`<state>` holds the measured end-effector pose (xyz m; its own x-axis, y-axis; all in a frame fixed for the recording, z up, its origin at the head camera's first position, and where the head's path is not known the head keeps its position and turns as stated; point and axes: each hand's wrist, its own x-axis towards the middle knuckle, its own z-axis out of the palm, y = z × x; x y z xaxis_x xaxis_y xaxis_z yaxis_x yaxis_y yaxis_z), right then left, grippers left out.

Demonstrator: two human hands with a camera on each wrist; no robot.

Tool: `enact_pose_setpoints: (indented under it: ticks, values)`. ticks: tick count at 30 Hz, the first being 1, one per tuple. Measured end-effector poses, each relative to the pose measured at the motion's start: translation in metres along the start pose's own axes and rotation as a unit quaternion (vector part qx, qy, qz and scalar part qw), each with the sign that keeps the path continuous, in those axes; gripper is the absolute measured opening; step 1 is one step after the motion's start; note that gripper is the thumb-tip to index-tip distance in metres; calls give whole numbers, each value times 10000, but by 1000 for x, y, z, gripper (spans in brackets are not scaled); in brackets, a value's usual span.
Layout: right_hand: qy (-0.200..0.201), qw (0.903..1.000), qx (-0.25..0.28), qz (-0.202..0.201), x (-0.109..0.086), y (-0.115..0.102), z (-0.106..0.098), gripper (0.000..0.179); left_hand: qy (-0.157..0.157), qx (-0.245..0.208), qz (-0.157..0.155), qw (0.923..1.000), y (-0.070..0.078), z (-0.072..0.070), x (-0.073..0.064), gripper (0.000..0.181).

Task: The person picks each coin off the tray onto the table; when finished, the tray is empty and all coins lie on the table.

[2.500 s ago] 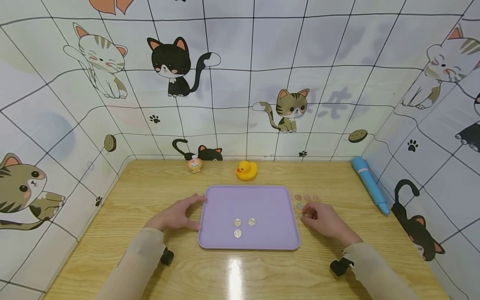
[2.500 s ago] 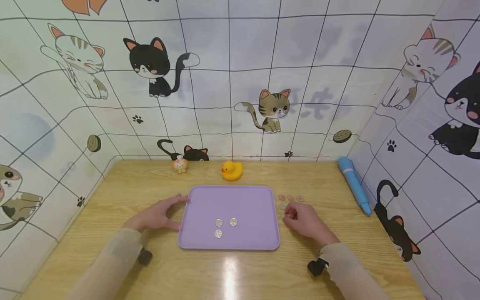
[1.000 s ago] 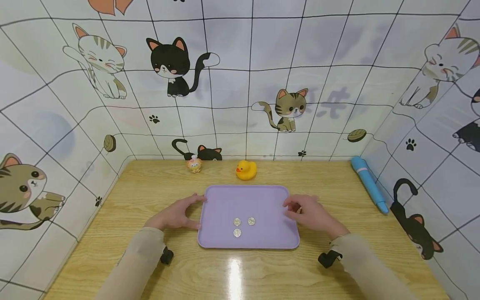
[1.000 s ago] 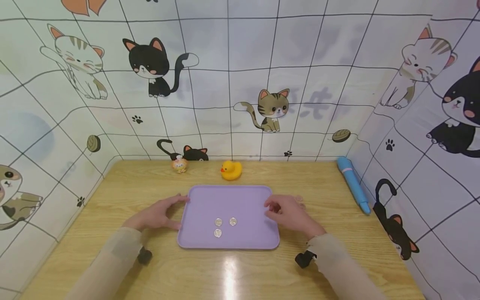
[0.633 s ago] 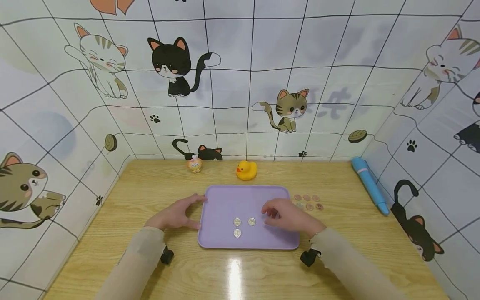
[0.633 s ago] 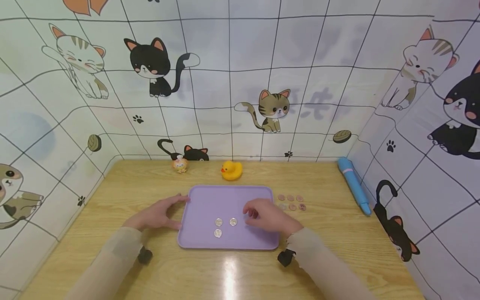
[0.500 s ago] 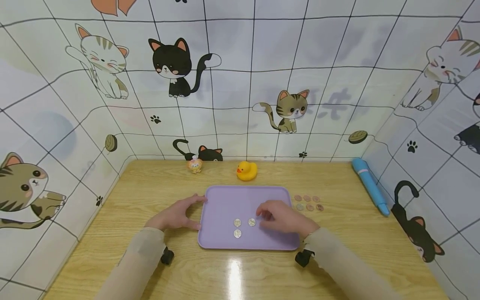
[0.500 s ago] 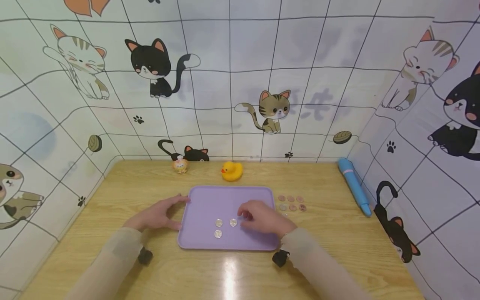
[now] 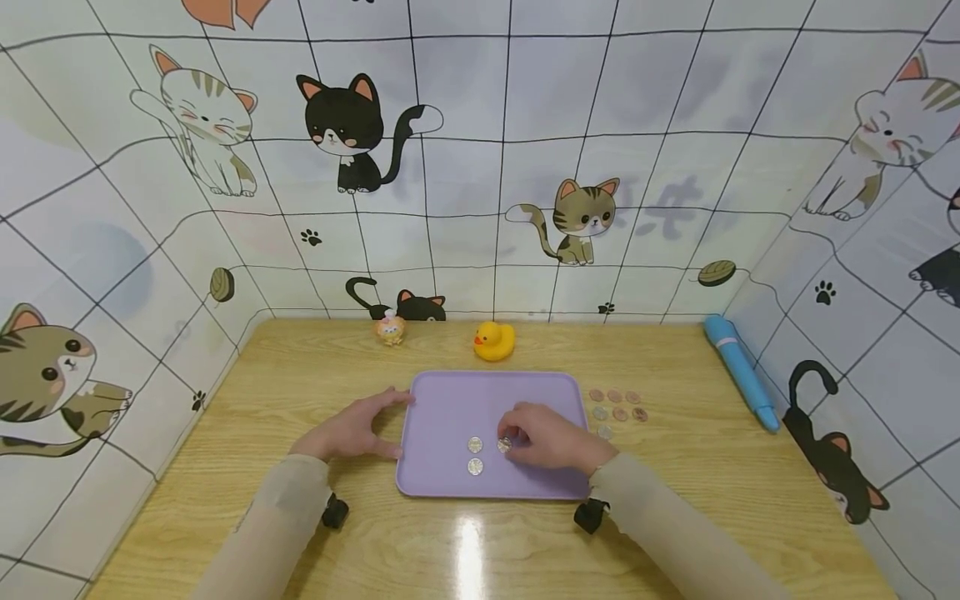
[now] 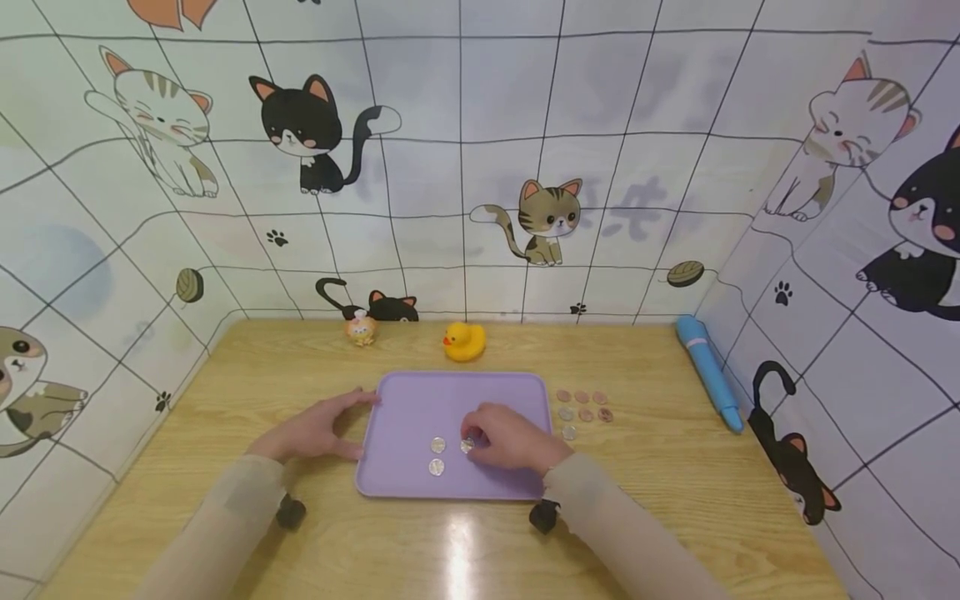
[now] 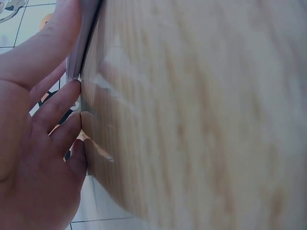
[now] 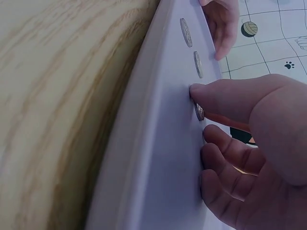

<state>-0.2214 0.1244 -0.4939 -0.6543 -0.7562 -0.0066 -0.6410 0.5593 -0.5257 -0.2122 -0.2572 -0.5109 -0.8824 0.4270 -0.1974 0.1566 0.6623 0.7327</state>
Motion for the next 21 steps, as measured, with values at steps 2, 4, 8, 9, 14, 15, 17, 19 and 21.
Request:
enact_pose_setpoints:
  ticks: [2, 4, 8, 9, 14, 15, 17, 19, 21]
  values:
    - [7, 10000, -23, -10, 1, 0, -1, 18, -2, 16, 8, 10000, 0, 0, 0, 92]
    - [13, 10000, -68, -22, 1, -1, -1, 17, -5, 4, -33, 10000, 1, -1, 0, 92]
    - [-38, 9999, -126, 51, 3, -2, -1, 14, 4, -7, -65, 10000, 1, -1, 1, 92]
    - [-54, 9998, -145, 83, 3, -2, -1, 14, 2, -20, -89, 10000, 2, -1, 1, 92]
    - [-136, 9995, -156, 259, 6, -4, -1, 12, 5, -12, 37, 10000, 0, 0, 0, 92]
    - [-155, 9994, -149, 282, 6, -4, -1, 11, 6, -13, 60, 10000, 0, 0, 0, 92]
    - [-178, 9994, -119, 284, 6, -5, -2, 11, 3, -16, 81, 10000, -1, 1, 0, 92]
    - [-195, 9994, -113, 267, 6, -5, -3, 10, 5, -15, 88, 10000, -1, 1, 0, 92]
    - [-216, 9993, -100, 292, 6, -6, -4, 10, 11, -5, 105, 9999, -2, 1, 0, 92]
